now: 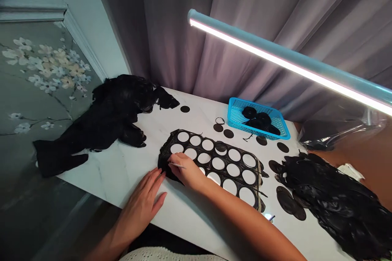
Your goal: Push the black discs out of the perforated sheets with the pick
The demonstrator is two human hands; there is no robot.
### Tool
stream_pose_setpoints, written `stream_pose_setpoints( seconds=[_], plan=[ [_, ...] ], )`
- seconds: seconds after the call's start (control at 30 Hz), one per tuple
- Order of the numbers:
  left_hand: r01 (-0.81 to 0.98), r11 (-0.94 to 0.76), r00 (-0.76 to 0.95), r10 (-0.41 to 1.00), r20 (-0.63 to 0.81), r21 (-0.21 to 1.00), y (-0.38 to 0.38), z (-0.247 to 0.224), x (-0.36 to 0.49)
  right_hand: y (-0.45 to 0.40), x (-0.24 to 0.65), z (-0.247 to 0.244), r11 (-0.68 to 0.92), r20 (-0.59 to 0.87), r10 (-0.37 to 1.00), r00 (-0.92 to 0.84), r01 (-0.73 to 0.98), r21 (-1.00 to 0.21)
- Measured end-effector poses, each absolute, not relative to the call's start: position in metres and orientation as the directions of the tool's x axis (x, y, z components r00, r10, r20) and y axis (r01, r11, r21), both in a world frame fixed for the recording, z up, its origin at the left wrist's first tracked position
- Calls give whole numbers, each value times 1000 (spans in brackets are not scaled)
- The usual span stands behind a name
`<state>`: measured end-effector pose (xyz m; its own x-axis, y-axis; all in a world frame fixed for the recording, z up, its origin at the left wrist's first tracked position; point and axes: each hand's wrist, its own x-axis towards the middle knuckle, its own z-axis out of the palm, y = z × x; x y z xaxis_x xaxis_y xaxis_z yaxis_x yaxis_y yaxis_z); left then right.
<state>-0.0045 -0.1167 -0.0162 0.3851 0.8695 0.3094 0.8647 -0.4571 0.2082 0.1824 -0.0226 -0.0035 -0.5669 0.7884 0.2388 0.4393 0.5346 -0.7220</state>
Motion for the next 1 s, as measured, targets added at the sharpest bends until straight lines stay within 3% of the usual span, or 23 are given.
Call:
stream_pose_setpoints(
  seconds=[0.13,0.27,1.0],
  plan=[
    [857,-489,429,852,301,162,-116,-18,-9,-24,184,-8,499,234,770,-594,330,-801],
    [854,-483,423,860,283,191,-115,-17,-9,-22,187,-6,474,213,755,-620,292,-831],
    [851,-486,431,863,265,198,-113,-14,-8,-25,183,-6,480,215,766,-606,317,-818]
  ],
)
